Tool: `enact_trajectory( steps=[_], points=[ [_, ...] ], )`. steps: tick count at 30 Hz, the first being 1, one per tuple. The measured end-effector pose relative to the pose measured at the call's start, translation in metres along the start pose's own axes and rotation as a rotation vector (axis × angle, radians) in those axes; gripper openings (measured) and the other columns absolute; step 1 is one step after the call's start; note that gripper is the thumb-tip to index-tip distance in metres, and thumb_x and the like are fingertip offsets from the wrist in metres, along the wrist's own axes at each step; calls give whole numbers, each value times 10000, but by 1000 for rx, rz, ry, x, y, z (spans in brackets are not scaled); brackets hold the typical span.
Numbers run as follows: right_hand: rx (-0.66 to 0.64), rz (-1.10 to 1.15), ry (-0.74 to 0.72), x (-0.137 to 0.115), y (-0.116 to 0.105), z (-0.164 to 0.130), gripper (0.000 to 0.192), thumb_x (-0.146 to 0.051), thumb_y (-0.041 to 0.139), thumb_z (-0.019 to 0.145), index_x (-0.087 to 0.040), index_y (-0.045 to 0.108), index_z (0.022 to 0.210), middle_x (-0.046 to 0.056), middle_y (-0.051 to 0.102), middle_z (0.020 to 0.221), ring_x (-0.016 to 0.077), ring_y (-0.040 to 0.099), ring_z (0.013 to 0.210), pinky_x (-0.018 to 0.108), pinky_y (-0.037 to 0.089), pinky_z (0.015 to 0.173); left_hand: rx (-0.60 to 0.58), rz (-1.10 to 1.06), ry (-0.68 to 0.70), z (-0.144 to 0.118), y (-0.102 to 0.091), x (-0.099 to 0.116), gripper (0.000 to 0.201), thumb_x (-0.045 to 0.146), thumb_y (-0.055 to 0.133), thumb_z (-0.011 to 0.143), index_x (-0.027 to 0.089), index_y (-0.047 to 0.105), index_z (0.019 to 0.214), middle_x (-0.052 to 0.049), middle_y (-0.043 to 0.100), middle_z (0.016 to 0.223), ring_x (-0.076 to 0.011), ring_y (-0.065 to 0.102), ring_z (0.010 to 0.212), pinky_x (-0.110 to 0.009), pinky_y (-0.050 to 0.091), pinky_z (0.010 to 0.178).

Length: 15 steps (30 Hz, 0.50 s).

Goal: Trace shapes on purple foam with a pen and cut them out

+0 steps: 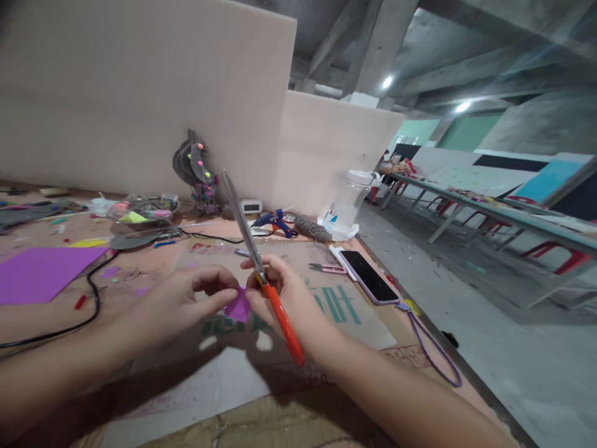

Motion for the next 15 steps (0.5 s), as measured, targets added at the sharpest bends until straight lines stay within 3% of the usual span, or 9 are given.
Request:
enact_trajectory(
  steps=[3, 9, 12, 15],
  points=[
    [50, -2, -48, -3, -2, 1, 262, -193, 617, 766, -247, 517, 1002, -33, 522, 756, 135, 536, 672, 286, 451, 630, -45, 3, -39, 0, 6, -4, 130, 190, 543, 811, 224, 666, 784, 37, 678, 726, -142, 612, 688, -247, 444, 623],
    [72, 16, -18, 3, -5, 3, 308, -291, 676, 769, -246, 505, 1021, -29, 524, 771, 133, 522, 660, 278, 443, 603, 182, -360, -111, 6, -14, -13, 170, 352, 611, 822, 197, 617, 753, 8, 681, 720, -147, 641, 699, -273, 503, 664],
    [97, 22, -34, 3, -6, 1, 303, -240, 653, 769, -241, 513, 1037, -24, 532, 795, 134, 528, 678, 279, 451, 620, 141, -576, -193, 7, -7, -18, 216, 391, 656, 796, 191, 587, 754, -10, 707, 737, -154, 672, 722, -300, 540, 717],
    [101, 43, -46, 1, -7, -1, 278, -212, 625, 785, -236, 510, 1038, -18, 534, 808, 135, 527, 690, 279, 452, 625, 64, -639, -269, 5, 8, -22, 252, 386, 708, 747, 184, 562, 713, -12, 703, 705, -137, 661, 667, -287, 540, 683]
  ],
)
Point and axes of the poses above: each hand's wrist, its own z-axis towards the middle knuckle, its own y-axis out of the palm, x = y × z, the point moved 7 cm from there along z, towards the middle knuckle
